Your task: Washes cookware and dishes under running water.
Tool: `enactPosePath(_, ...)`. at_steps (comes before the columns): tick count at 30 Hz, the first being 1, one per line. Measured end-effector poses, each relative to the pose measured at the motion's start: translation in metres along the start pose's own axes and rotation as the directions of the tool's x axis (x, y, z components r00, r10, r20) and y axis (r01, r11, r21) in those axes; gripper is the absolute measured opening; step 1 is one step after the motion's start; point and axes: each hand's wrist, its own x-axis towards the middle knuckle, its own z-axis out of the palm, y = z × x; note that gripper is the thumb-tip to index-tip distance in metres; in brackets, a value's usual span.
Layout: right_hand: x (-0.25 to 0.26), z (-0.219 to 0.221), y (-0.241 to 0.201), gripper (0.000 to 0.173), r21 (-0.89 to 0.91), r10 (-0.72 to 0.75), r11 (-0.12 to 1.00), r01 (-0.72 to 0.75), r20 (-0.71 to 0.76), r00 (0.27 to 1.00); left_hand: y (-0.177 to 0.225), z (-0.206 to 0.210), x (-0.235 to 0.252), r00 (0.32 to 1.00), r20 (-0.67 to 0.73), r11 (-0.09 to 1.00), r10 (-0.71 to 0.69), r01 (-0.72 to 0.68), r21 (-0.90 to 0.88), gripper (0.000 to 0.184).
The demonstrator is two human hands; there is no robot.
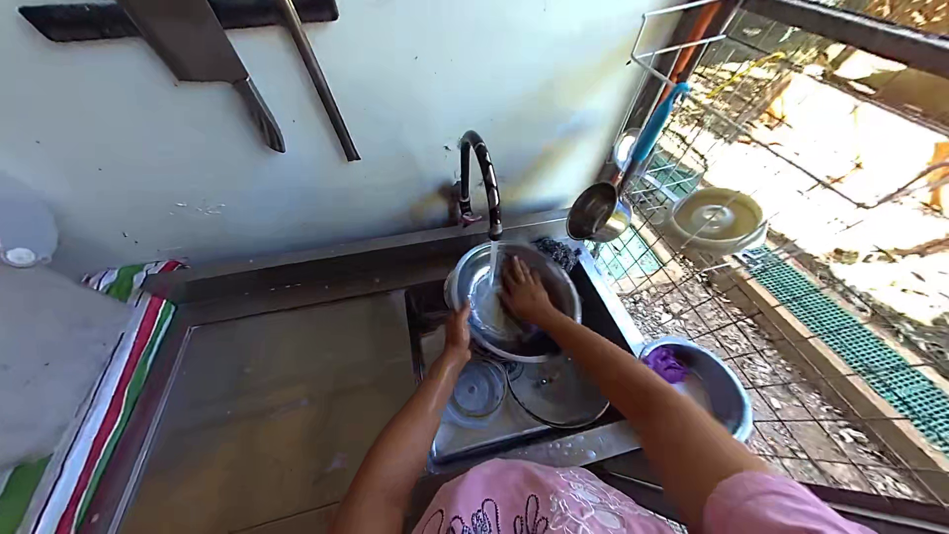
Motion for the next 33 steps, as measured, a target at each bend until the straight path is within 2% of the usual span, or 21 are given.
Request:
enactPosePath(2,0.005,0.007,-0.025,0.076,0.213,-0.036,0.976,0.039,-0.016,0.999,-0.006,0.018,0.006,0.996,0.08,0.999,0.026,-0.023,-0.046,0.051)
enactPosePath(3,-0.001,0.006,-0.036,0.067,0.316,-0.106,0.945,0.09,0.035,0.994,-0.006,0.019,0.012,0.994,0.101,0.997,0.042,-0.035,-0.069,0.052)
enactPosePath(4,-0.012,0.004,-0.041,0.056,0.367,-0.173,0.921,0.128,0.09,0.981,-0.007,0.014,0.018,0.995,0.096,0.996,0.037,-0.028,-0.087,0.053)
enactPosePath(5,-0.027,-0.004,-0.041,0.047,0.31,-0.187,0.94,0.14,0.128,0.974,-0.007,0.007,0.023,0.997,0.074,0.994,0.021,-0.013,-0.11,0.054)
enactPosePath(6,-0.044,-0.014,-0.036,0.044,0.17,-0.146,0.977,0.13,0.085,0.986,-0.003,-0.002,0.026,0.998,0.062,0.99,0.007,0.002,-0.139,0.054)
enactPosePath(8,-0.069,-0.035,-0.01,0.06,0.014,-0.042,0.999,0.046,-0.207,0.977,0.009,-0.017,0.024,0.998,0.065,0.985,0.007,0.004,-0.175,0.053)
enactPosePath(10,-0.082,-0.049,0.008,0.081,0.262,0.212,0.958,-0.12,-0.359,0.909,0.015,-0.025,0.019,0.993,0.115,0.979,0.029,-0.005,-0.204,0.055)
enactPosePath(11,-0.089,-0.055,0.005,0.083,0.5,0.39,0.844,-0.195,-0.321,0.863,0.017,-0.027,0.017,0.99,0.136,0.973,0.037,-0.005,-0.231,0.055)
enactPosePath(12,-0.094,-0.057,-0.002,0.073,0.716,0.532,0.657,-0.237,-0.217,0.819,0.02,-0.031,0.013,0.987,0.158,0.964,0.036,0.007,-0.264,0.055)
enactPosePath(13,-0.098,-0.055,-0.009,0.051,0.852,0.604,0.457,-0.255,-0.087,0.792,0.023,-0.035,0.008,0.983,0.179,0.954,0.038,0.018,-0.299,0.055)
enactPosePath(14,-0.103,-0.052,-0.015,0.031,0.921,0.607,0.278,-0.272,0.051,0.793,0.025,-0.04,0.004,0.978,0.202,0.942,0.052,0.019,-0.336,0.056)
enactPosePath(15,-0.106,-0.048,-0.02,0.021,0.943,0.57,0.158,-0.294,0.156,0.806,0.03,-0.049,-0.001,0.972,0.223,0.934,0.077,0.008,-0.358,0.057)
enactPosePath(17,-0.11,-0.037,-0.032,0.008,0.952,0.544,0.046,-0.302,0.229,0.807,0.041,-0.077,-0.017,0.955,0.252,0.946,0.158,-0.073,-0.317,0.056)
enactPosePath(19,-0.115,-0.026,-0.044,0.009,0.967,0.525,-0.099,-0.233,0.25,0.813,0.043,-0.126,-0.03,0.923,0.223,0.949,0.315,-0.31,-0.058,0.054)
enactPosePath(21,-0.119,-0.022,-0.045,0.013,0.966,0.525,-0.214,-0.147,0.24,0.816,0.022,-0.202,-0.038,0.865,0.136,0.772,0.483,-0.494,0.401,0.047)
enactPosePath(22,-0.121,-0.024,-0.046,0.013,0.963,0.524,-0.242,-0.115,0.23,0.82,0.006,-0.251,-0.043,0.84,0.071,0.655,0.538,-0.469,0.592,0.044)
enactPosePath(24,-0.125,-0.034,-0.043,0.015,0.961,0.505,-0.267,-0.077,0.208,0.838,-0.031,-0.36,-0.072,0.813,-0.126,0.516,0.569,-0.233,0.824,0.044)
enactPosePath(26,-0.129,-0.045,-0.035,0.016,0.961,0.496,-0.273,-0.048,0.184,0.848,-0.067,-0.465,-0.113,0.751,-0.344,0.467,0.563,0.054,0.882,0.05)
enactPosePath(28,-0.135,-0.056,-0.023,0.018,0.966,0.483,-0.251,-0.062,0.18,0.857,-0.097,-0.539,-0.158,0.681,-0.518,0.445,0.518,0.302,0.843,0.059)
enactPosePath(30,-0.137,-0.063,-0.013,0.021,0.971,0.468,-0.224,-0.079,0.179,0.865,-0.115,-0.568,-0.186,0.631,-0.645,0.427,0.431,0.487,0.762,0.069)
enactPosePath(33,-0.141,-0.067,-0.014,0.026,0.976,0.478,-0.206,-0.066,0.159,0.864,-0.117,-0.546,-0.188,0.616,-0.727,0.386,0.302,0.618,0.685,0.087)
